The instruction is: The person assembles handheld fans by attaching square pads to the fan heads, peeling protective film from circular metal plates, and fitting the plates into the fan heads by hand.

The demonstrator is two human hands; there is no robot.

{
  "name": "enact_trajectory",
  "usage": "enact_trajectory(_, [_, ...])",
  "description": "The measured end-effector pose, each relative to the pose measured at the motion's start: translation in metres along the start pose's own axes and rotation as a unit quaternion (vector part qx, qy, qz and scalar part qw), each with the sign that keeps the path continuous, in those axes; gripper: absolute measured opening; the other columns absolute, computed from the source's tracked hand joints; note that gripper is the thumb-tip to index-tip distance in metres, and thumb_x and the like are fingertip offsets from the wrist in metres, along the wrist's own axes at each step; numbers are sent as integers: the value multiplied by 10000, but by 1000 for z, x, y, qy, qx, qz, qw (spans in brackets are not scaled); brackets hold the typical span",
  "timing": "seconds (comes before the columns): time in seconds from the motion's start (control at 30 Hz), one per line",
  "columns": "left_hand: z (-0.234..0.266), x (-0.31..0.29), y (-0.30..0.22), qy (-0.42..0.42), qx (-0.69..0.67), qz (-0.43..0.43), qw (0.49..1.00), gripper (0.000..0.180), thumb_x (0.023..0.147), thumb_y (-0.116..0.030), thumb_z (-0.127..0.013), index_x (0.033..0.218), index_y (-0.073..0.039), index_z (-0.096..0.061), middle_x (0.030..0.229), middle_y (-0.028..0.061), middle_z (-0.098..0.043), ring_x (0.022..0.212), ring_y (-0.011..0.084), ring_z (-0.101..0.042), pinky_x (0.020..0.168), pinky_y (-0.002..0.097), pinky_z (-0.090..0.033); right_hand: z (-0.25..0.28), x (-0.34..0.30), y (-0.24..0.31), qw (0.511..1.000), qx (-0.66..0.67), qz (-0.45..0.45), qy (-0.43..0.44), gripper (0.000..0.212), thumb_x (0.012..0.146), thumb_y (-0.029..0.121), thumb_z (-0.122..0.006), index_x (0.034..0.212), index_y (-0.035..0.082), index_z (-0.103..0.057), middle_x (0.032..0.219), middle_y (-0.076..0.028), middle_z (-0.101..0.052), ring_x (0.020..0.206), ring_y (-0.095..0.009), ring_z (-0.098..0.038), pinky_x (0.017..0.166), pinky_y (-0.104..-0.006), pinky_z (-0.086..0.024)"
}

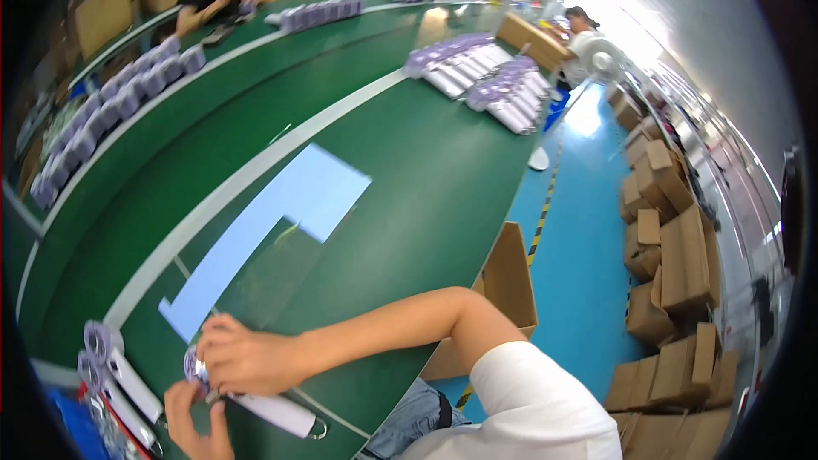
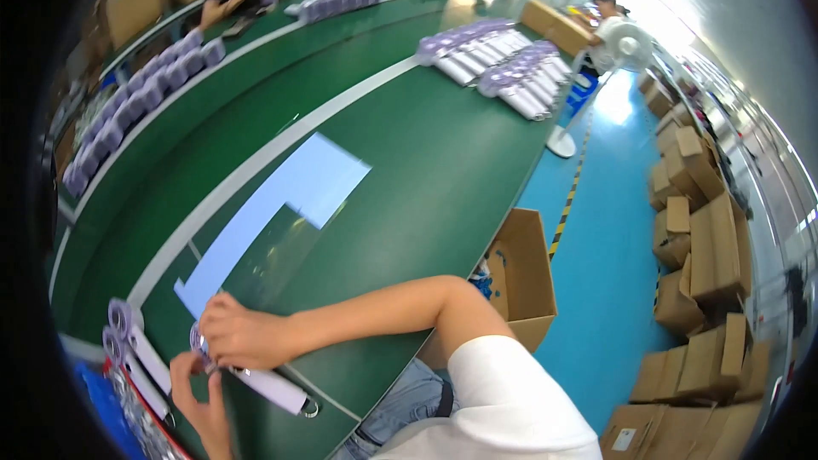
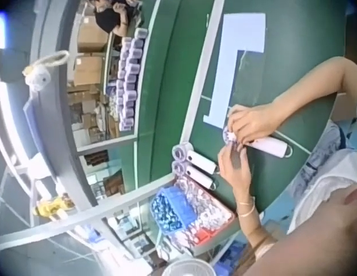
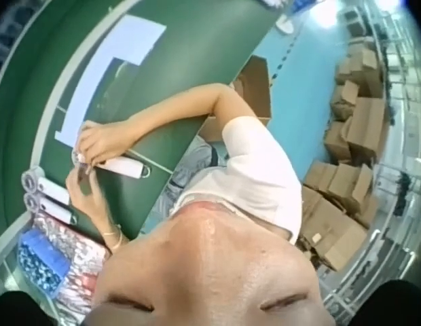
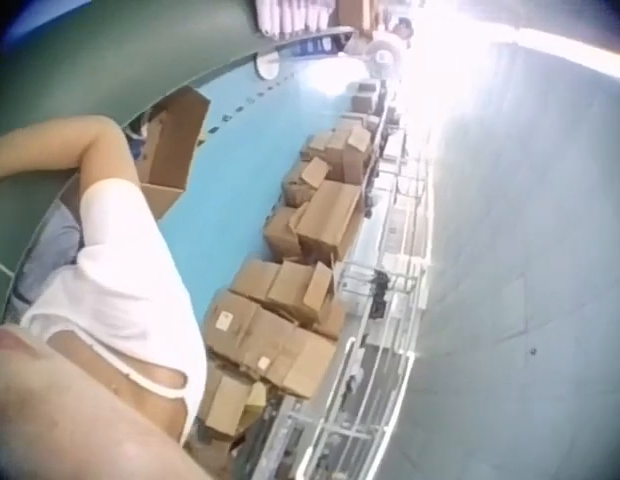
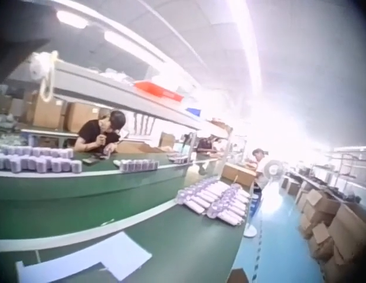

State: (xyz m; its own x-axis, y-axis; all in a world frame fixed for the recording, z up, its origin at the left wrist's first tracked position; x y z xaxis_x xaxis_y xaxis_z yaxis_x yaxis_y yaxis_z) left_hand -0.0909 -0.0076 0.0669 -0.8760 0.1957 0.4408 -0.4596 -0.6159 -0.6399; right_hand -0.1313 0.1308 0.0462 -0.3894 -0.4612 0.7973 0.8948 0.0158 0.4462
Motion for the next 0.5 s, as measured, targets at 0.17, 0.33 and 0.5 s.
enact_trajectory(0.17, [-5,23,-13,8,26,-47,999,281,744,35,-771,1014,-23,-721,1002,147,-662,897,302,-660,772,357,-537,25,0,-10,997,-30,-68,-15,229,705,68,-795,903,88,-681,978,-55,-642,1080,-296,-593,965,-469,-394])
enact_trajectory(0.33, [4,34,-16,13,-27,-27,999,251,758,11,-778,1002,-19,-731,922,103,-697,807,242,-671,706,322,-548,33,13,-3,992,-27,-121,16,194,701,13,-804,855,38,-690,869,-64,-659,996,-272,-638,939,-446,-431])
enact_trajectory(0.5, [5,26,7,-4,-95,45,994,279,769,41,-752,1040,-19,-723,907,98,-701,797,191,-664,711,309,-551,23,15,-8,991,-69,-105,37,169,717,13,-788,852,62,-699,867,-34,-660,1028,-276,-621,935,-422,-409])
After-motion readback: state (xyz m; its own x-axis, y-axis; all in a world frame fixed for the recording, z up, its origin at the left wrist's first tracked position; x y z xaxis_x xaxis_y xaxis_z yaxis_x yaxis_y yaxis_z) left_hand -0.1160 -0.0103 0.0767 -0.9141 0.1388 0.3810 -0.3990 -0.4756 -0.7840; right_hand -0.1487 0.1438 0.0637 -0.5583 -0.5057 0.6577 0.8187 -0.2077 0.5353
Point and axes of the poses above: each hand's wrist, its own x-axis towards the middle knuckle, its own z-axis out of the back of the hand, y = z × x, the point moved 8 cm from there along x, towards the middle knuckle
